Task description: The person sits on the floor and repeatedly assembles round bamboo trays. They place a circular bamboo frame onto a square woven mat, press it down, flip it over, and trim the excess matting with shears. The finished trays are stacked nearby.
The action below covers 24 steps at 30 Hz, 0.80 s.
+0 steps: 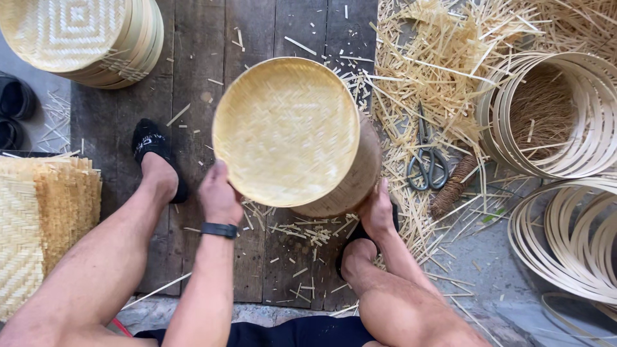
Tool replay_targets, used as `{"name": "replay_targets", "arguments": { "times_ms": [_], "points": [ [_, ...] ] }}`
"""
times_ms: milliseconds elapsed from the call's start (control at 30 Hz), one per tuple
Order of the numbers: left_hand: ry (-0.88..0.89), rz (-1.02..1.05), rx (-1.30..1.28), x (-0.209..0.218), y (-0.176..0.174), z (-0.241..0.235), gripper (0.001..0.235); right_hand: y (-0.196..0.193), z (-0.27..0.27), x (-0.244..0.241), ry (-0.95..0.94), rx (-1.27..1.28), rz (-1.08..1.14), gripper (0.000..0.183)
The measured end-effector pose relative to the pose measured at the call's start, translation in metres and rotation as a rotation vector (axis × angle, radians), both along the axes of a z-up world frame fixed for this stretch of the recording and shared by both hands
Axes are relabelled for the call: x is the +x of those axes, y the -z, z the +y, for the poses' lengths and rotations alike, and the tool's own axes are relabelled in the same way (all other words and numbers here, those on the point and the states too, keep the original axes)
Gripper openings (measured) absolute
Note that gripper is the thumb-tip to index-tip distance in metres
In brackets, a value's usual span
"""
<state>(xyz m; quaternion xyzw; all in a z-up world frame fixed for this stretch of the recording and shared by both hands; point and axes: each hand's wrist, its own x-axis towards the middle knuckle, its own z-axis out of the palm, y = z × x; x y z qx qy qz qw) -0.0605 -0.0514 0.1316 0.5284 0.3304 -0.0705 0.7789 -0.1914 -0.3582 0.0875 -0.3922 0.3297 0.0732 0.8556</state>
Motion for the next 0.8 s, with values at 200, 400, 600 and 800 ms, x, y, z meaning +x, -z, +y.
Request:
{"name": "replay_targets", "arguments": {
  "times_ms": [200,400,600,800],
  "points": [
    [0.129,0.087,-0.116,-0.061,0.029,-0.044,0.034,0.002,0.003,-0.046,-0.089,-0.963,0.181,0.038],
    [0.443,-0.074,0.716,-0.080,0.002,-0.064,0.061,0.027,0.011,-0.066,0.012,-1.461,0.009,0.019],
    [1.328,-1.118,1.452,-0.060,0.008,-0.044,0.048,0.033,0.013,-0.066,-0.023,-1.447,0.093,0.017],
    [1.479,-1.419,1.397,0.001,0.014,-0.003,0.039,0.041,0.009,-0.067,-0.003,-1.468,0.061,0.017]
  ]
}}
